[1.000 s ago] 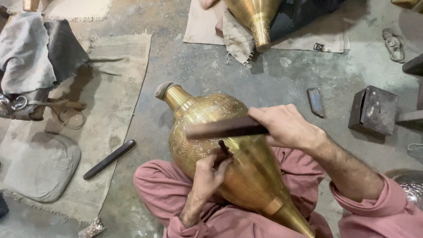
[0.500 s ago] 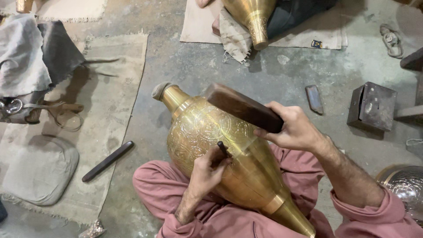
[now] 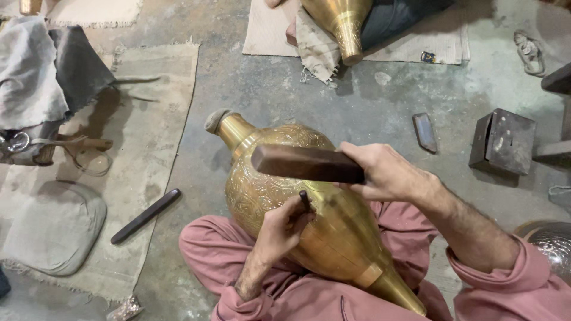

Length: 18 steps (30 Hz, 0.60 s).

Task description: The person sits on the floor with a large brass vessel held in the lap and engraves decorative patterns into its surface. They hold a chisel against the brass with one hand and strike it with a wooden mallet in the other hand, repositioning the chisel repeatedly to work across the patterned area.

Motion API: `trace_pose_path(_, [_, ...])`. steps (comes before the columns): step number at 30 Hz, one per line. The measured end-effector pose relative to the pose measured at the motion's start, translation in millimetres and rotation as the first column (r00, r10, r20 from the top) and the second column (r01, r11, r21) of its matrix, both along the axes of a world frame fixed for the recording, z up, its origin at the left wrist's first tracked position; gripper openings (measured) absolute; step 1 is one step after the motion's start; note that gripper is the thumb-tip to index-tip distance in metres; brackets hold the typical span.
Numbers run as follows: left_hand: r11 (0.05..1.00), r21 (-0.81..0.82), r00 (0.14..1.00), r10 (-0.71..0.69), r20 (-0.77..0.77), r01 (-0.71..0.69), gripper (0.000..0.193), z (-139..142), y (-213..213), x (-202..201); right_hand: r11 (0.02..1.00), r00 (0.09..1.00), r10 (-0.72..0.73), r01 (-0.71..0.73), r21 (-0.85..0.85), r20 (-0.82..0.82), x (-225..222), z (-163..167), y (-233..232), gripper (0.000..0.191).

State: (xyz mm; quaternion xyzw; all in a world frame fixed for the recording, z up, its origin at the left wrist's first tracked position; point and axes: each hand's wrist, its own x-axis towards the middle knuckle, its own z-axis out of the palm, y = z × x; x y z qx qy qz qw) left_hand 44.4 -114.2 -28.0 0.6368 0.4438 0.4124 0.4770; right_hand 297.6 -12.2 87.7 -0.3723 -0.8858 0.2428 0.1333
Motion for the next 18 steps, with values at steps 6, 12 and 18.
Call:
trace_pose_path(6, [0.981,-0.016,0.972,-0.194,-0.132,0.193,0.024,9.6,14.8,-6.3,0.994,0.992,-0.100,0.102,0.031,-0.073,17.1,-14.9,-8.3,0.027])
trace_pose_path(12, [0.965,-0.006,0.950,-0.258,-0.178,0.261,0.029,14.7,22.4,-7.8,0.981,0.976,-0.163,0.176,0.080,-0.141,33.7,-36.5,-22.7,0.035])
trace_pose_path(18, [0.956,0.005,0.935,-0.286,-0.210,0.294,0.030,16.8,22.3,-7.8,0.965,0.967,-0.232,0.242,0.099,-0.102,41.1,-54.9,-34.2,0.035])
